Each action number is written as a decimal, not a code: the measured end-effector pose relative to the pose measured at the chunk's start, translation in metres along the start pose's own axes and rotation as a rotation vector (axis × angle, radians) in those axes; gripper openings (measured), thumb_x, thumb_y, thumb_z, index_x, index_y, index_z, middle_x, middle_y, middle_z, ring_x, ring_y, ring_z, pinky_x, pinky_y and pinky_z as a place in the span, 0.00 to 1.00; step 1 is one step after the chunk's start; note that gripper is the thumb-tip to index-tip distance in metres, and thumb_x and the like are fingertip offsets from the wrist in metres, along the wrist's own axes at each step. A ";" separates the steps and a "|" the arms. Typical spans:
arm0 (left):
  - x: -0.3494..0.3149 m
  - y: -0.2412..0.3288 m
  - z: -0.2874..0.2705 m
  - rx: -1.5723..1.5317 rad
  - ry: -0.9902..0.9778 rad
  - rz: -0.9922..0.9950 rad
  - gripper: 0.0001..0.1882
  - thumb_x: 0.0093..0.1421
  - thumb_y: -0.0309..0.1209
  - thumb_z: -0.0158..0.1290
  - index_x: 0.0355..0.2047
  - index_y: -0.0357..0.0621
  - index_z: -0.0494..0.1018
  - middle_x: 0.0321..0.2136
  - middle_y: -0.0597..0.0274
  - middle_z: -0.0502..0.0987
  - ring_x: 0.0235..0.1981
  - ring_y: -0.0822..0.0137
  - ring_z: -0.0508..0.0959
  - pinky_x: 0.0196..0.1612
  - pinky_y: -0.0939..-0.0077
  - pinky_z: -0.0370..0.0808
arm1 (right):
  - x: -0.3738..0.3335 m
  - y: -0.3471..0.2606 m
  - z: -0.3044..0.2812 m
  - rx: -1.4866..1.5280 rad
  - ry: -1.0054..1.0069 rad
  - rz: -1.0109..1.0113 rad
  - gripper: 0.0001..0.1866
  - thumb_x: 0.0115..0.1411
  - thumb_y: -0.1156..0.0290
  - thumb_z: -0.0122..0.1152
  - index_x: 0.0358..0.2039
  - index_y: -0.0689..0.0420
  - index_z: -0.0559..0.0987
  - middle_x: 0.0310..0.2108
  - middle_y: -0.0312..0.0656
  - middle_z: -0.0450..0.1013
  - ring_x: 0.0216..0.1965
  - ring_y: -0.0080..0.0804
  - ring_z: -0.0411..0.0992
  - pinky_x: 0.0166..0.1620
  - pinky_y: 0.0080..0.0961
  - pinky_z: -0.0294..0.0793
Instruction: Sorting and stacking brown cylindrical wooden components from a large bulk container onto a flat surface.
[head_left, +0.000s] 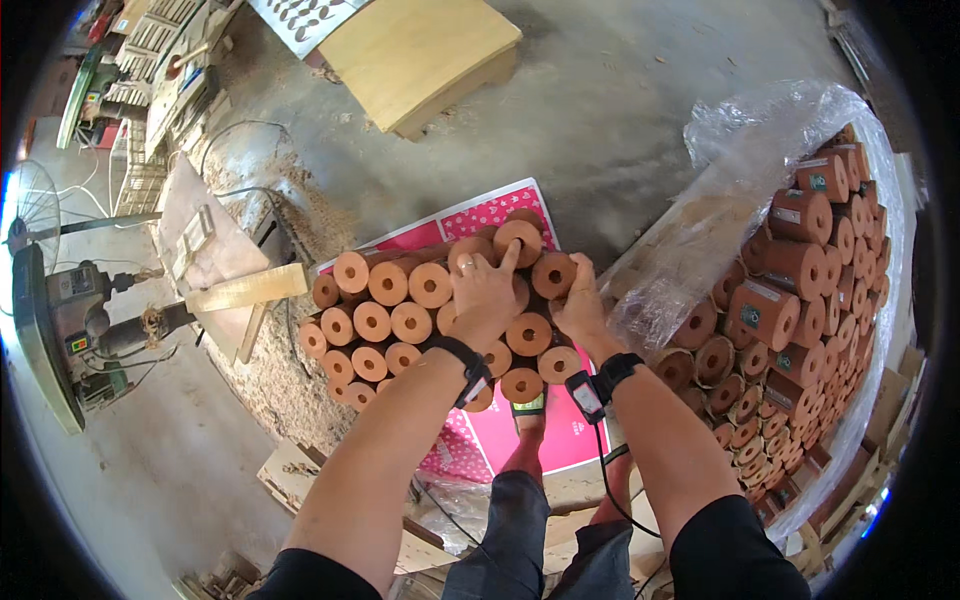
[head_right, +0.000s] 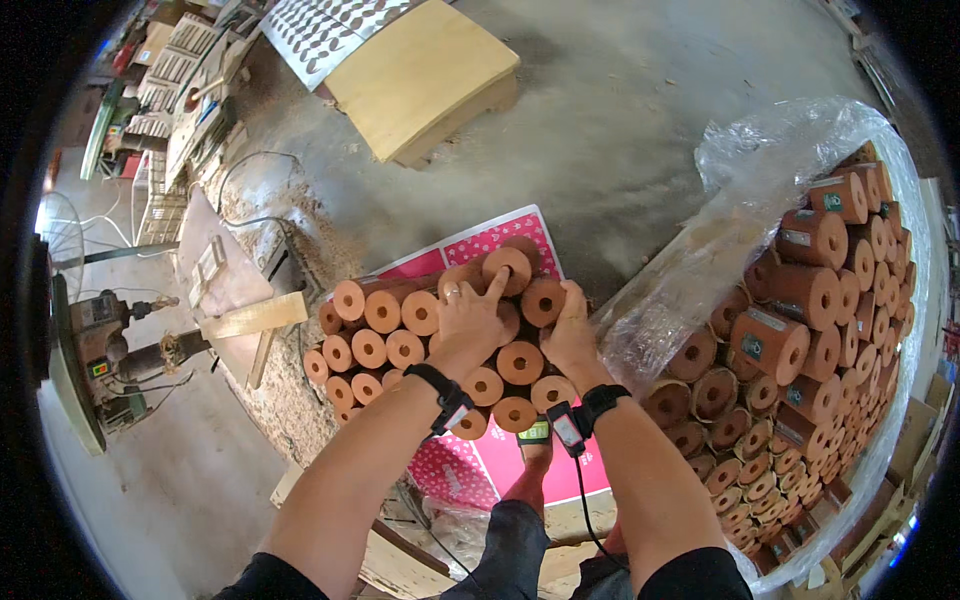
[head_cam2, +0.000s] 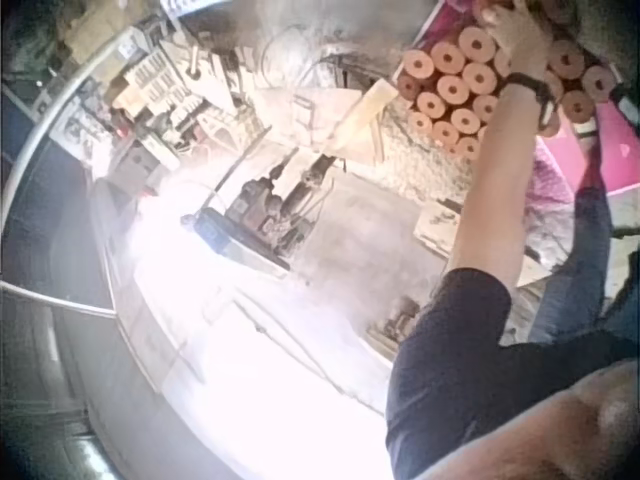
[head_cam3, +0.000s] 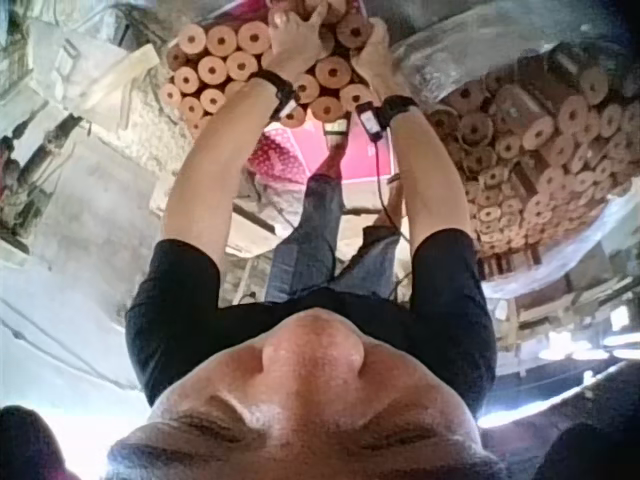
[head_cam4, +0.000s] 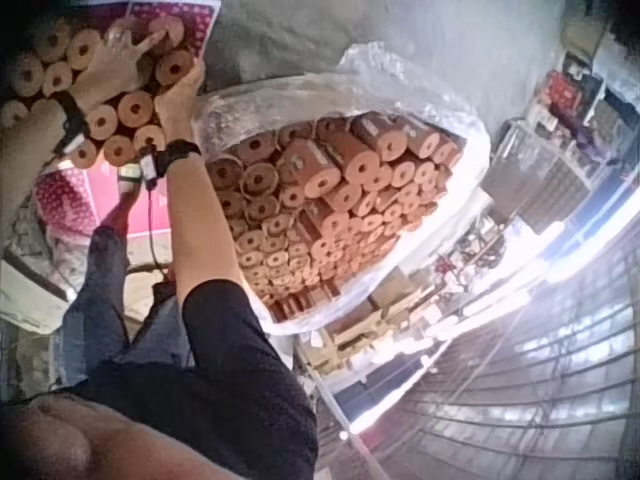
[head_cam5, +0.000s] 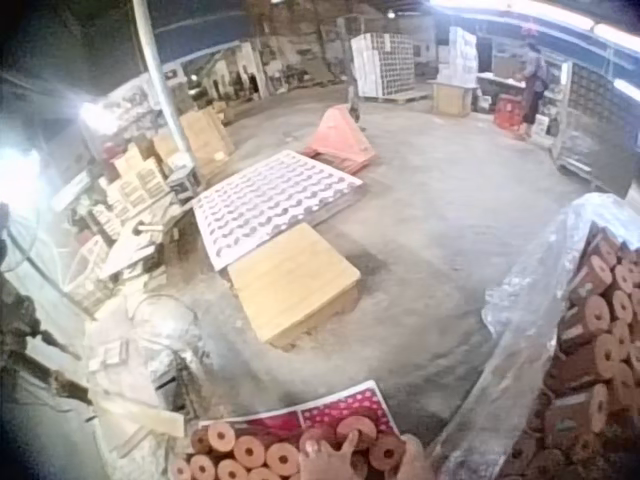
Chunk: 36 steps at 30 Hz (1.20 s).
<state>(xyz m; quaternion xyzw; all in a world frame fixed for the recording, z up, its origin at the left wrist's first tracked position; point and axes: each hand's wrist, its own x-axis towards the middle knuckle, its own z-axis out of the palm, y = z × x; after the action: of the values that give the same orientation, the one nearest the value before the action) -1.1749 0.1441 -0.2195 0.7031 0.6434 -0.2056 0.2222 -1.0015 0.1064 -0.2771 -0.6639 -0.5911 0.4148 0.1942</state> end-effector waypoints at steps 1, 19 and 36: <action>-0.002 -0.002 -0.004 -0.032 -0.022 -0.002 0.40 0.59 0.37 0.54 0.71 0.70 0.53 0.50 0.42 0.72 0.56 0.43 0.67 0.56 0.52 0.65 | -0.001 0.001 -0.001 0.037 -0.053 0.071 0.44 0.50 0.77 0.68 0.64 0.51 0.53 0.60 0.58 0.59 0.58 0.63 0.64 0.55 0.47 0.71; -0.074 -0.013 -0.059 -0.228 0.092 0.169 0.29 0.60 0.35 0.54 0.62 0.44 0.66 0.45 0.44 0.76 0.50 0.50 0.75 0.45 0.61 0.75 | -0.133 -0.078 -0.115 0.170 0.062 -0.105 0.20 0.63 0.67 0.58 0.55 0.54 0.73 0.47 0.53 0.74 0.45 0.49 0.77 0.44 0.39 0.77; -0.338 0.238 -0.255 -0.388 0.096 0.486 0.23 0.61 0.35 0.54 0.56 0.41 0.71 0.41 0.45 0.77 0.44 0.54 0.76 0.42 0.65 0.76 | -0.543 0.114 -0.381 0.001 0.178 0.381 0.19 0.66 0.52 0.51 0.45 0.51 0.81 0.32 0.46 0.80 0.34 0.47 0.78 0.40 0.39 0.77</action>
<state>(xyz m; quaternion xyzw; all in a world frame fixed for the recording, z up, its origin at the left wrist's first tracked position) -0.9669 -0.0012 0.1940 0.7897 0.4935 0.0133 0.3642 -0.6098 -0.3441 0.0327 -0.7978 -0.4351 0.3838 0.1639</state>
